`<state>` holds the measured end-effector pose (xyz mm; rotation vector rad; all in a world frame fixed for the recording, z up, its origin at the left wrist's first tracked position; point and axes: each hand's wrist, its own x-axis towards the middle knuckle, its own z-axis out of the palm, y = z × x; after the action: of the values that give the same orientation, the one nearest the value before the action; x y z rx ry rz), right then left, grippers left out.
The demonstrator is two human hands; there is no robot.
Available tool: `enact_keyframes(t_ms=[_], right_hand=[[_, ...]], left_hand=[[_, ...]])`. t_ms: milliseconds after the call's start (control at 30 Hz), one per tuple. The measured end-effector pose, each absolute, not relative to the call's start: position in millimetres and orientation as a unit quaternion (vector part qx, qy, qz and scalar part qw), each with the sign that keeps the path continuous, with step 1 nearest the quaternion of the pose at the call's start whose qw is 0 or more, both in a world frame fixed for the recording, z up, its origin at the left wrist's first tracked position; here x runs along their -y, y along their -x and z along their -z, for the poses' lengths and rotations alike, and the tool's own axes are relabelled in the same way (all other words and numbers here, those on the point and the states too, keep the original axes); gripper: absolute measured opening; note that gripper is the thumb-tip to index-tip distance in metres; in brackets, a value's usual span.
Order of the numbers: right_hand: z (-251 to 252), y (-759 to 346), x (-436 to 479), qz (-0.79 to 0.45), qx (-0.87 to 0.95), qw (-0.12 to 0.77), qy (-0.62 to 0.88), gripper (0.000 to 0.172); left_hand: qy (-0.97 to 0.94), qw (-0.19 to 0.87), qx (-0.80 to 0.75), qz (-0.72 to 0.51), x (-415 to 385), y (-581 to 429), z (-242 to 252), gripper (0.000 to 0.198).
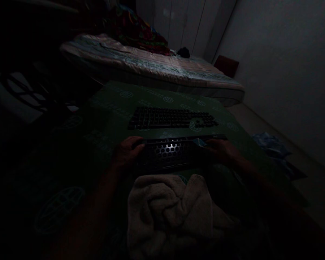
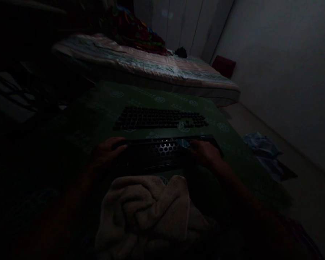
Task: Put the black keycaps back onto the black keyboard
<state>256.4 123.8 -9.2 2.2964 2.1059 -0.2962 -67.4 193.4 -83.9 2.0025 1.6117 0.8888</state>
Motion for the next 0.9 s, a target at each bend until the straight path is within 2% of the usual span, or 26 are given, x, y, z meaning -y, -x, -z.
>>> enact_keyframes(t_ms=[300, 567, 900], right_hand=[[12, -238, -122, 0.092, -0.667, 0.128, -0.728, 0.037], [14, -229, -128, 0.098, -0.678, 0.079, -0.724, 0.037], [18, -232, -131, 0.086, -0.710, 0.140, -0.684, 0.038]], left_hand=[[-0.721, 0.208, -0.584, -0.310, -193, 68, 80, 0.041], [-0.722, 0.203, -0.580, -0.319, -194, 70, 84, 0.038], [-0.718, 0.217, -0.580, -0.319, -192, 69, 80, 0.041]])
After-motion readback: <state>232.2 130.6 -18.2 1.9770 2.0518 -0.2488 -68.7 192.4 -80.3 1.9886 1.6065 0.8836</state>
